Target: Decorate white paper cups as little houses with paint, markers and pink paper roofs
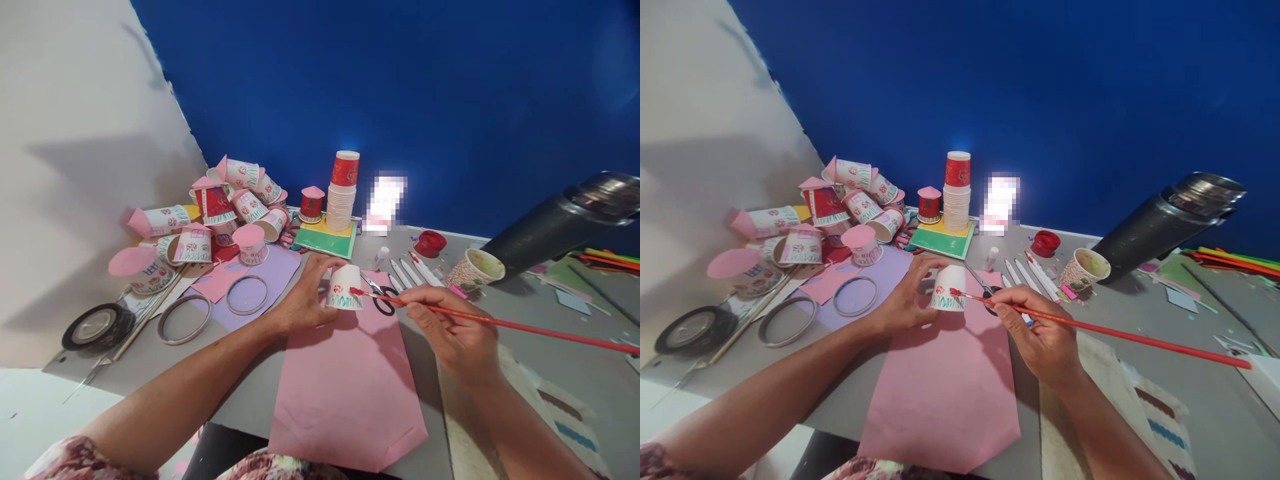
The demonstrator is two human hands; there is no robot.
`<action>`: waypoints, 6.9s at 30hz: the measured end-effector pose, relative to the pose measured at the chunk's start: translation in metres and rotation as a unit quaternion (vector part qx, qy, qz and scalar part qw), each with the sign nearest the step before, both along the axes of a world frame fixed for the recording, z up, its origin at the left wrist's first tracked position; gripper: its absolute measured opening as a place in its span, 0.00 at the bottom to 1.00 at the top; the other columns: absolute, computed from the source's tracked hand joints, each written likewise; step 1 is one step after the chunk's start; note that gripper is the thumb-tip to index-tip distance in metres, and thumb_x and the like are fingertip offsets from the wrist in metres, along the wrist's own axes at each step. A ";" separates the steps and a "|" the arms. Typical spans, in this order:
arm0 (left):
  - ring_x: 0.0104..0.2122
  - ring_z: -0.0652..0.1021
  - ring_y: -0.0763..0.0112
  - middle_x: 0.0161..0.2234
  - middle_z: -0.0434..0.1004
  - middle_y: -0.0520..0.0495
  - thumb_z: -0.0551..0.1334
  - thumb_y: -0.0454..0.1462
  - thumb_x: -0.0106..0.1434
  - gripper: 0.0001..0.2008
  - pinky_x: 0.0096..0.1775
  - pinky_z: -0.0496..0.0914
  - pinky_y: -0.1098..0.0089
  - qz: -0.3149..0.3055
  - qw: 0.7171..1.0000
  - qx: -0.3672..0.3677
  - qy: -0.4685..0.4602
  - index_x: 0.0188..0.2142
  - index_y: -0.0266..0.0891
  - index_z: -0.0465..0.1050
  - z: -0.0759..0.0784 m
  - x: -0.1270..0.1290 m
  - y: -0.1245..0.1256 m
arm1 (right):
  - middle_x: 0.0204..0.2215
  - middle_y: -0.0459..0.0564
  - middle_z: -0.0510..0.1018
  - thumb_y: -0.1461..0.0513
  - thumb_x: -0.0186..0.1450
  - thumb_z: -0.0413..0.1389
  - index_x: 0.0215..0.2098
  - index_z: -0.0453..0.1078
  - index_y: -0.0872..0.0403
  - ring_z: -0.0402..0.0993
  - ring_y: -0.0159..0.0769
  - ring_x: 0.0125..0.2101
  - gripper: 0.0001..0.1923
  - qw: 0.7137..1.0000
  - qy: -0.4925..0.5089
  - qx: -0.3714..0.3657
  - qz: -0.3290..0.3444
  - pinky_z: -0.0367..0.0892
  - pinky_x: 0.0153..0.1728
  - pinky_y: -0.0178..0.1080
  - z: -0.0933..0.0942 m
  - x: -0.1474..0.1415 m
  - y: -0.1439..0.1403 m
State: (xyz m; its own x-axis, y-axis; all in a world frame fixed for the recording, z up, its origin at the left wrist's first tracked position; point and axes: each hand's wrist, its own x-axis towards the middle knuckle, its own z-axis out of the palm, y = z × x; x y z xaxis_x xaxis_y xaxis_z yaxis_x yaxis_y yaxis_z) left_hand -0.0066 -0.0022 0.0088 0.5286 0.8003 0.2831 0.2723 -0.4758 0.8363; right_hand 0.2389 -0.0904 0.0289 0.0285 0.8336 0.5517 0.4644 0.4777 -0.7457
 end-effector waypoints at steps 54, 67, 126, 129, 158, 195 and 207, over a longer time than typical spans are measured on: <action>0.62 0.69 0.51 0.59 0.66 0.42 0.69 0.31 0.49 0.35 0.57 0.75 0.53 -0.016 1.000 -0.005 0.002 0.58 0.47 0.65 0.002 0.001 -0.001 | 0.31 0.45 0.84 0.62 0.72 0.59 0.39 0.79 0.48 0.79 0.34 0.30 0.05 1.000 -0.005 0.001 0.005 0.72 0.33 0.35 0.004 0.000 -0.001; 0.61 0.69 0.49 0.59 0.66 0.41 0.69 0.32 0.50 0.35 0.56 0.74 0.51 -0.014 1.000 -0.001 0.007 0.58 0.47 0.65 0.000 0.002 -0.001 | 0.33 0.43 0.84 0.62 0.72 0.59 0.39 0.78 0.47 0.78 0.33 0.31 0.05 0.999 -0.030 0.011 0.000 0.71 0.34 0.34 0.002 0.003 0.000; 0.61 0.71 0.51 0.60 0.67 0.40 0.71 0.31 0.52 0.35 0.59 0.73 0.50 -0.015 1.000 -0.002 -0.010 0.59 0.46 0.65 -0.002 0.003 0.000 | 0.31 0.46 0.83 0.61 0.71 0.59 0.37 0.78 0.49 0.78 0.35 0.29 0.06 0.998 -0.030 0.035 -0.045 0.72 0.32 0.37 0.008 0.006 -0.001; 0.61 0.71 0.52 0.61 0.67 0.41 0.71 0.32 0.52 0.35 0.59 0.73 0.50 -0.019 1.000 -0.010 -0.018 0.59 0.48 0.65 -0.004 0.003 0.000 | 0.30 0.46 0.83 0.60 0.71 0.59 0.36 0.78 0.49 0.78 0.35 0.28 0.06 0.997 -0.035 0.038 -0.049 0.72 0.31 0.37 0.009 0.008 -0.001; 0.62 0.70 0.54 0.62 0.66 0.41 0.70 0.31 0.52 0.36 0.60 0.72 0.55 -0.036 0.997 -0.044 -0.046 0.60 0.45 0.65 -0.007 0.003 0.002 | 0.31 0.45 0.83 0.61 0.72 0.58 0.37 0.78 0.49 0.77 0.34 0.27 0.07 0.998 -0.046 0.029 0.000 0.72 0.30 0.36 0.012 0.007 -0.004; 0.61 0.70 0.51 0.59 0.66 0.43 0.70 0.32 0.49 0.36 0.60 0.72 0.48 -0.028 0.999 -0.035 -0.008 0.57 0.48 0.65 -0.003 0.004 -0.004 | 0.31 0.43 0.81 0.64 0.72 0.58 0.38 0.77 0.49 0.76 0.31 0.30 0.06 0.998 -0.044 0.046 0.003 0.70 0.34 0.35 0.006 0.001 -0.002; 0.60 0.71 0.52 0.58 0.66 0.43 0.70 0.32 0.49 0.35 0.60 0.71 0.49 -0.026 0.999 -0.037 -0.010 0.57 0.48 0.65 -0.002 0.005 -0.004 | 0.31 0.44 0.82 0.63 0.72 0.58 0.37 0.78 0.49 0.77 0.33 0.30 0.06 0.998 -0.048 0.049 -0.010 0.71 0.34 0.36 0.006 0.001 -0.003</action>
